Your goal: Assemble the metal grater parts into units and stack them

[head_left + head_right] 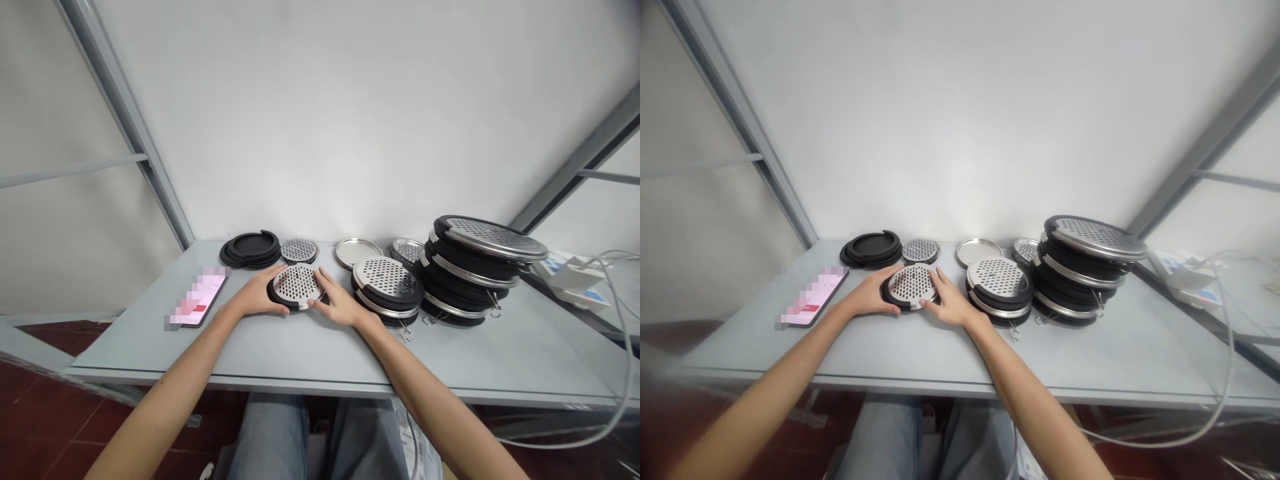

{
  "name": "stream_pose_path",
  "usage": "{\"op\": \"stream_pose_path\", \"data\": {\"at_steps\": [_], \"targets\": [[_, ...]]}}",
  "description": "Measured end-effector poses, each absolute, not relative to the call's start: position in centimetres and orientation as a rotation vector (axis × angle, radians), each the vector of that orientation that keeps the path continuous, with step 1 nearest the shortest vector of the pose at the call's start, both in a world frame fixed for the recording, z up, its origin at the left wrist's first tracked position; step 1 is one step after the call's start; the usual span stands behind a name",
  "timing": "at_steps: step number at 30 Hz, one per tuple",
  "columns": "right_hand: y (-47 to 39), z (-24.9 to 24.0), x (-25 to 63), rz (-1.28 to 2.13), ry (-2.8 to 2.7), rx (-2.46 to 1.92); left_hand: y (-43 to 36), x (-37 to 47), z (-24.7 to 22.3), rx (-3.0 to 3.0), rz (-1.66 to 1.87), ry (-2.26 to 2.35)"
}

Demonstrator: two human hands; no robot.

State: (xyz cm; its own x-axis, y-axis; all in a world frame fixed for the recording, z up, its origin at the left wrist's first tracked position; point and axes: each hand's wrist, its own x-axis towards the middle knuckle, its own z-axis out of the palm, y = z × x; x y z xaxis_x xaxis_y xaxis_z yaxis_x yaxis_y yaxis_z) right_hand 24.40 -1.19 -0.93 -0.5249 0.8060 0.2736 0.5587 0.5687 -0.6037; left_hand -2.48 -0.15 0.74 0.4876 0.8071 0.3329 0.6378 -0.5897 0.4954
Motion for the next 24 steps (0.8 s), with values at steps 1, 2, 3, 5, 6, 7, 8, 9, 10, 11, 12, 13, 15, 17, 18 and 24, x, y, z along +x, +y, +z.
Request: {"op": "stream_pose_path", "data": {"at_steps": [1,2,3,5,6,7,8,9,10,11,12,13,15,17,18,24], "targets": [[-1.2,-0.9,24.5,0.624,-2.267,-1.084,-0.2,-2.4,0.7,2.435,0.790,1.207],[-1.2,-0.9,24.5,0.630,-2.254,-1.085,-0.2,-2.4,0.7,2.435,0.792,1.198],[-1.2,-1.0,24.5,0.632,-2.237,-1.092,-0.2,-2.4,0.7,2.432,0.791,1.200],[-1.0,-1.2,24.4,0.630,-2.203,-1.108,-0.1,-2.5,0.7,2.420,0.774,1.226],[-0.9,-1.3,24.4,0.626,-2.193,-1.110,-0.1,-2.5,0.8,2.418,0.760,1.237],[-0.8,-1.4,24.3,0.619,-2.189,-1.109,-0.1,-2.6,0.9,2.423,0.747,1.238],[-0.7,-1.5,24.3,0.610,-2.189,-1.111,-0.1,-2.8,1.0,2.433,0.739,1.230],[-0.7,-1.6,24.3,0.601,-2.190,-1.118,-0.1,-2.9,1.1,2.446,0.739,1.217],[-0.6,-1.6,24.3,0.592,-2.193,-1.126,-0.2,-3.0,1.3,2.455,0.745,1.208],[-0.6,-1.6,24.3,0.585,-2.197,-1.130,-0.2,-3.2,1.4,2.455,0.754,1.212],[-0.6,-1.5,24.4,0.581,-2.203,-1.125,-0.3,-3.3,1.5,2.446,0.757,1.230],[-0.6,-1.4,24.4,0.581,-2.209,-1.109,-0.4,-3.4,1.6,2.427,0.751,1.257],[-0.6,-1.3,24.5,0.592,-2.216,-1.057,-0.6,-3.5,1.8,2.386,0.721,1.304],[-0.6,-1.3,24.5,0.607,-2.199,-1.019,-0.7,-3.4,1.9,2.366,0.700,1.305],[-0.5,-1.3,24.5,0.615,-2.186,-1.011,-0.8,-3.4,2.0,2.365,0.701,1.293],[-0.5,-1.7,24.5,0.643,-2.155,-0.996,-0.5,-3.2,1.3,2.391,0.746,1.282]]}}
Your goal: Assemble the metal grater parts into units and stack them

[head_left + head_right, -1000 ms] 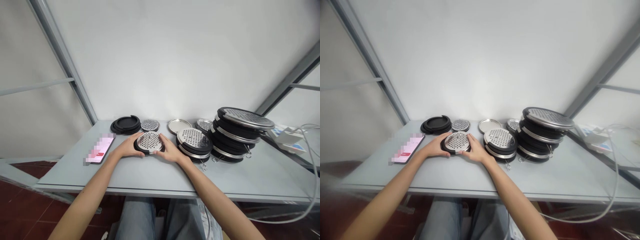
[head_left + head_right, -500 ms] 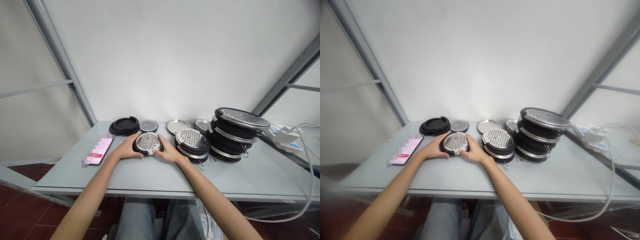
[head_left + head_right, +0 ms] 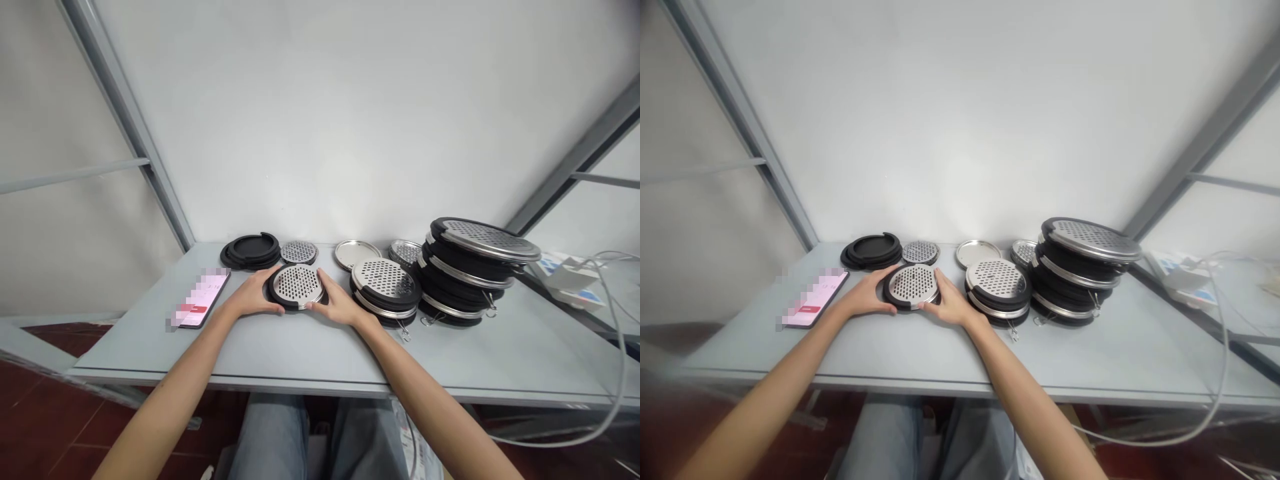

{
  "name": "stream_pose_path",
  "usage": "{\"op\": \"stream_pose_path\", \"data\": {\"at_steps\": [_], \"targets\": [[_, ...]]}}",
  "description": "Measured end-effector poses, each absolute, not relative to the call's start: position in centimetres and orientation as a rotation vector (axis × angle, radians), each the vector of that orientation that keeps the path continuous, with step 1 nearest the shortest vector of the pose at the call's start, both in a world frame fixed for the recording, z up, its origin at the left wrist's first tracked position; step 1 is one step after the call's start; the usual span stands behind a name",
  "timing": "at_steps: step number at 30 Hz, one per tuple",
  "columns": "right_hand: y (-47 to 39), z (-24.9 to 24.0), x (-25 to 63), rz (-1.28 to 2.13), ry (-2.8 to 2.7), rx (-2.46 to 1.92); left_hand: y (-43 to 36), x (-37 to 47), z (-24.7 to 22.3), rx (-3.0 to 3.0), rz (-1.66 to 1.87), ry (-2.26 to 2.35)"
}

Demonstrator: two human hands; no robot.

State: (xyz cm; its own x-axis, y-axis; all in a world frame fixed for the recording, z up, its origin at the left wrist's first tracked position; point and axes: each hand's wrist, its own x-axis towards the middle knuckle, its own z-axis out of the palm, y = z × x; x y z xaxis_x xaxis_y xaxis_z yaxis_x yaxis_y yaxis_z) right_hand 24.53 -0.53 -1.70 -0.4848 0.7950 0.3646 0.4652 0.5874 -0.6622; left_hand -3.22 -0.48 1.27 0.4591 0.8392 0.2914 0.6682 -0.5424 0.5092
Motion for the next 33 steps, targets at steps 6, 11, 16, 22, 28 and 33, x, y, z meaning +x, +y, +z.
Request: {"op": "stream_pose_path", "data": {"at_steps": [6,11,16,22,28,33], "targets": [[-0.8,-1.7,24.6,0.663,-2.125,-1.018,-0.2,-3.2,0.3,2.392,0.832,1.269],[-0.7,-1.9,24.6,0.645,-2.118,-1.023,0.0,-3.2,0.0,2.375,0.822,1.245],[-0.7,-1.6,24.3,0.674,-2.150,-1.092,0.1,-3.2,0.3,2.371,0.879,1.260],[-0.8,-1.2,24.3,0.619,-2.201,-1.019,-0.2,-3.0,0.8,2.414,0.811,1.247],[-0.7,-1.4,24.5,0.593,-2.168,-1.000,-0.4,-2.8,0.2,2.404,0.783,1.224],[-1.1,-0.8,24.4,0.570,-2.091,-1.099,-0.5,-3.0,-0.1,2.387,0.759,1.217]]}}
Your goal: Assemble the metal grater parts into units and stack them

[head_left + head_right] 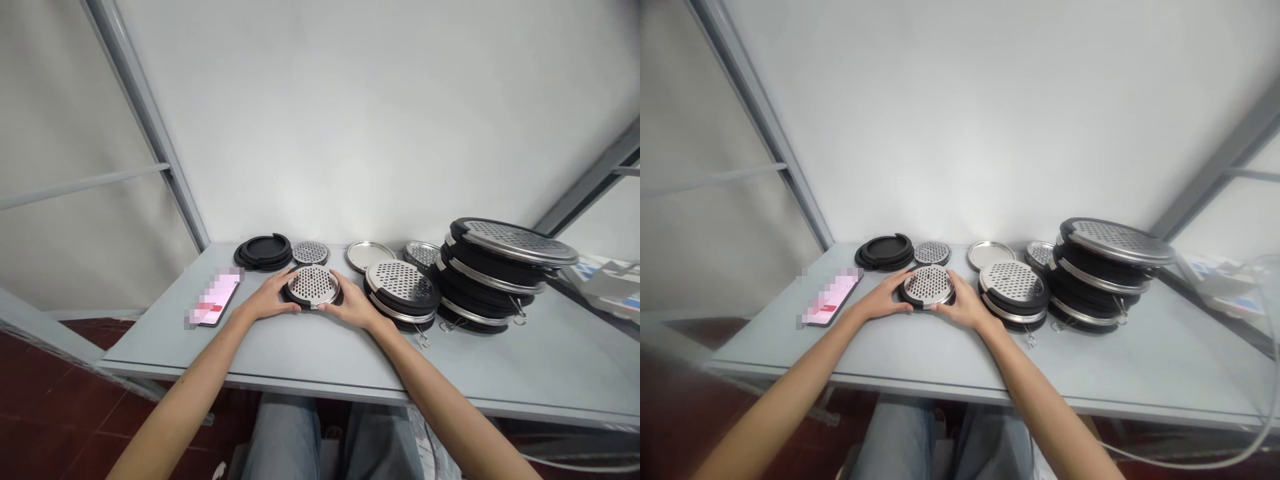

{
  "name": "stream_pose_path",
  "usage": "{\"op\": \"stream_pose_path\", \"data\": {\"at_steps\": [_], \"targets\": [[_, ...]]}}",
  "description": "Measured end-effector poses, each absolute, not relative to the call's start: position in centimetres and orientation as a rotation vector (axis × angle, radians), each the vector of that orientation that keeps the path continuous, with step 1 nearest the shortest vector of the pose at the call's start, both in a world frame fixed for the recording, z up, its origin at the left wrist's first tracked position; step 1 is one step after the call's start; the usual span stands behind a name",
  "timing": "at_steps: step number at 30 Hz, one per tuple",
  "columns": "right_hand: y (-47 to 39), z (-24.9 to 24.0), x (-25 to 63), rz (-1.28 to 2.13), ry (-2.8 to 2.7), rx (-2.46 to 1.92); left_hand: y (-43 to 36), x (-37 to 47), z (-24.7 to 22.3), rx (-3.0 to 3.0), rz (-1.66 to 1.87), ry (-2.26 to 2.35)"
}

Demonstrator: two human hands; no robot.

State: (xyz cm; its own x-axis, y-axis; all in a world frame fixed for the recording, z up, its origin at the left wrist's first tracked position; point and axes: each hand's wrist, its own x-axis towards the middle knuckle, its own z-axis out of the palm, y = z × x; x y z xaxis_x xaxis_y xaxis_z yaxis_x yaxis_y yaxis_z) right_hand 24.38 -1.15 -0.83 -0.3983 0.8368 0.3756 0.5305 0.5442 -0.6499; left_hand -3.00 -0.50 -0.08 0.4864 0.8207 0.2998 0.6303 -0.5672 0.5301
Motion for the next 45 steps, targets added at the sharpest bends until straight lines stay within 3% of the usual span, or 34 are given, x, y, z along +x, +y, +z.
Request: {"op": "stream_pose_path", "data": {"at_steps": [8,19,31,45], "targets": [[-1.4,-0.2,23.8,0.616,-1.870,-1.179,-0.7,-2.3,0.1,2.352,0.942,1.150],[-1.5,0.2,24.0,0.402,-1.907,-0.996,-0.9,-2.1,1.0,2.173,1.112,1.119],[-1.5,-0.4,23.8,0.455,-1.940,-0.937,-0.8,-2.3,1.3,2.115,1.249,1.179],[-1.8,-0.1,23.7,0.218,-2.125,-0.733,-1.0,-2.0,0.9,2.361,1.115,1.040]]}}
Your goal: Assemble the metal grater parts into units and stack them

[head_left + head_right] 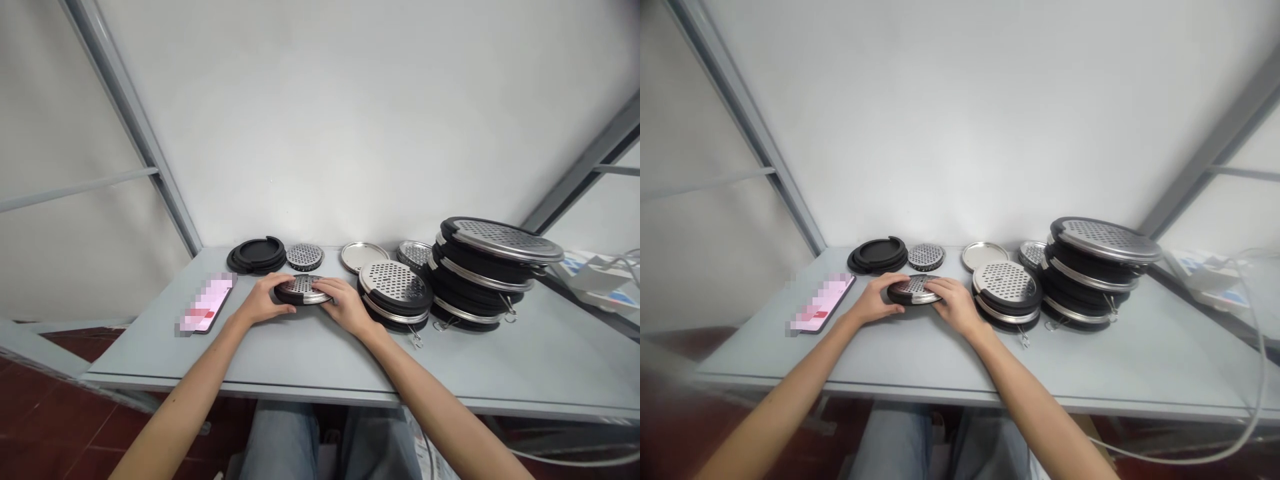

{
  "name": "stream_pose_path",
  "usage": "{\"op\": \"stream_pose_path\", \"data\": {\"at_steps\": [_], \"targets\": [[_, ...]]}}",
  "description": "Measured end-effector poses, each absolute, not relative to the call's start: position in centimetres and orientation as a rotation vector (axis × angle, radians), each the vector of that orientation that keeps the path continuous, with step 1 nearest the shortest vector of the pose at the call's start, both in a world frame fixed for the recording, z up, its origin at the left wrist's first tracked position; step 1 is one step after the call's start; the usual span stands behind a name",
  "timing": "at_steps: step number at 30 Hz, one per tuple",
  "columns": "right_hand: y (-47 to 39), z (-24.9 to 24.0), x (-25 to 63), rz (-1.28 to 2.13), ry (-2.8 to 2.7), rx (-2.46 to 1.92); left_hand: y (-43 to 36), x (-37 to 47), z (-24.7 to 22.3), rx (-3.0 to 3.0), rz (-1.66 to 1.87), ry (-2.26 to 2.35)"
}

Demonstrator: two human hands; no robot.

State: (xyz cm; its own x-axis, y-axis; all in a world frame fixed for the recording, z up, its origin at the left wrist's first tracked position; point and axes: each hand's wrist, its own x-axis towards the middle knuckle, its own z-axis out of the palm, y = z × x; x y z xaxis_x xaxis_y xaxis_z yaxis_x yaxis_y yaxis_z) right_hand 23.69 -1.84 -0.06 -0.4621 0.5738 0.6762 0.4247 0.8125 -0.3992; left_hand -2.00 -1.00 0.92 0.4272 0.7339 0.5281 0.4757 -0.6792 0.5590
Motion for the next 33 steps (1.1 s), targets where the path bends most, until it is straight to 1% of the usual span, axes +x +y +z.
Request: {"op": "stream_pose_path", "data": {"at_steps": [8,14,20,22,24,29,31,33], "targets": [[-2.2,0.5,23.9,0.259,-2.090,-0.723,-0.5,-2.5,0.3,2.365,1.104,1.126],[-2.6,1.1,23.6,0.366,-2.065,-0.669,-0.6,-2.4,0.3,2.300,1.141,1.152],[-5.2,2.2,23.4,0.433,-1.912,-0.670,-0.4,-3.1,0.3,2.299,1.195,1.301],[-6.4,3.7,24.3,0.370,-1.823,-0.724,-0.3,-3.2,0.3,2.271,1.212,1.382],[-7.5,5.8,25.9,0.221,-1.766,-0.732,-0.4,-3.1,0.2,2.263,1.185,1.404],[-9.1,11.1,30.9,-0.190,-1.935,-0.647,-0.7,-2.7,0.1,2.262,1.070,1.383],[-9.2,11.7,32.4,-0.335,-1.980,-0.688,-0.7,-2.7,-0.1,2.248,1.076,1.390],[-9.0,11.2,33.5,-0.439,-2.032,-0.756,-0.6,-2.8,-0.3,2.228,1.093,1.393]]}}
